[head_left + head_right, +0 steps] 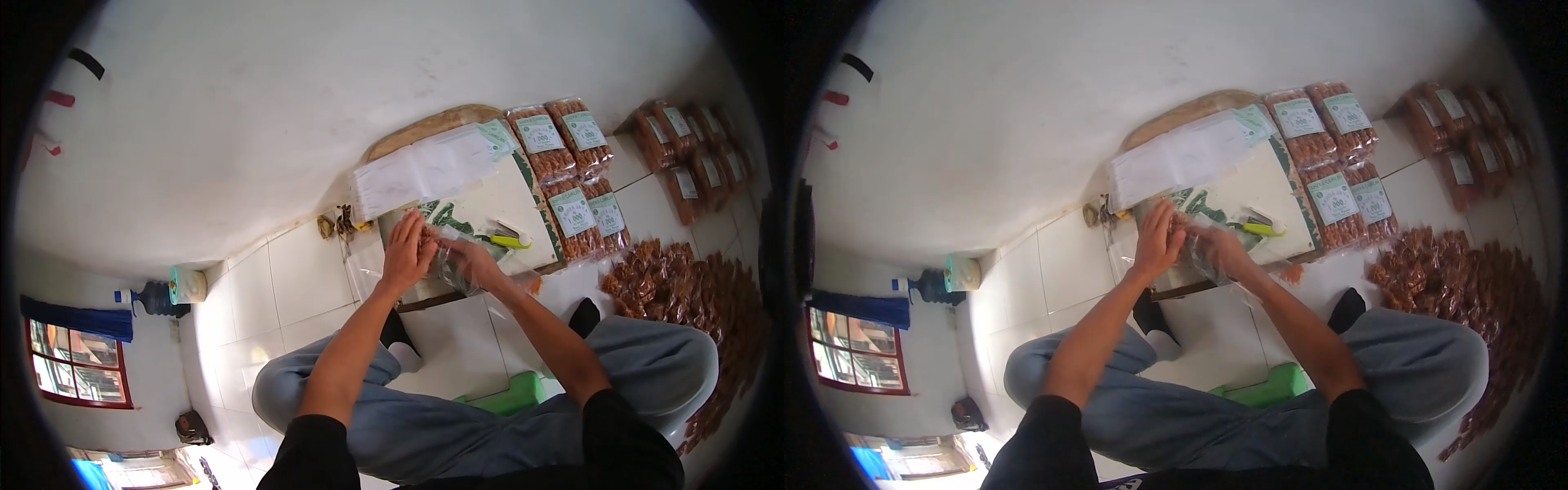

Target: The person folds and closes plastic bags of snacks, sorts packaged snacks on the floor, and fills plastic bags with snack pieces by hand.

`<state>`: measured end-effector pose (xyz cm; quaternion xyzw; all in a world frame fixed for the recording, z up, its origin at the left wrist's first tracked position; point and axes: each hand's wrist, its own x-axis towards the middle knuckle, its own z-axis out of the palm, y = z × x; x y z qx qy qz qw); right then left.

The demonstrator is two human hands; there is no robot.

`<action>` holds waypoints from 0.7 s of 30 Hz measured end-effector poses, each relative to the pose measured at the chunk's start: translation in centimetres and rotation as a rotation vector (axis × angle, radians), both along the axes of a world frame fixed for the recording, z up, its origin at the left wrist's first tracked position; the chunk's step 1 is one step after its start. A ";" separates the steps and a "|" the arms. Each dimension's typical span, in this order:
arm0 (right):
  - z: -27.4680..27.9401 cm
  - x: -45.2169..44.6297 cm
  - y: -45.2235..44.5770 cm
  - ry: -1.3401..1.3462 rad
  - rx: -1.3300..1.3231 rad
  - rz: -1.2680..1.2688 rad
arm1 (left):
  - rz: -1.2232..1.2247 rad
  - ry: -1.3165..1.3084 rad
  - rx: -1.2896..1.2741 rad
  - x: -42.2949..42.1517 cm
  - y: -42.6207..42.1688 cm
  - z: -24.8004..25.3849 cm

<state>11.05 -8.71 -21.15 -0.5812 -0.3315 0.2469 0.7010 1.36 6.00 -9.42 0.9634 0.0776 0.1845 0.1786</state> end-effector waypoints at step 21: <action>0.7 -0.1 -0.8 -0.149 -0.278 0.135 | -0.198 0.246 0.298 -1.1 1.6 0.7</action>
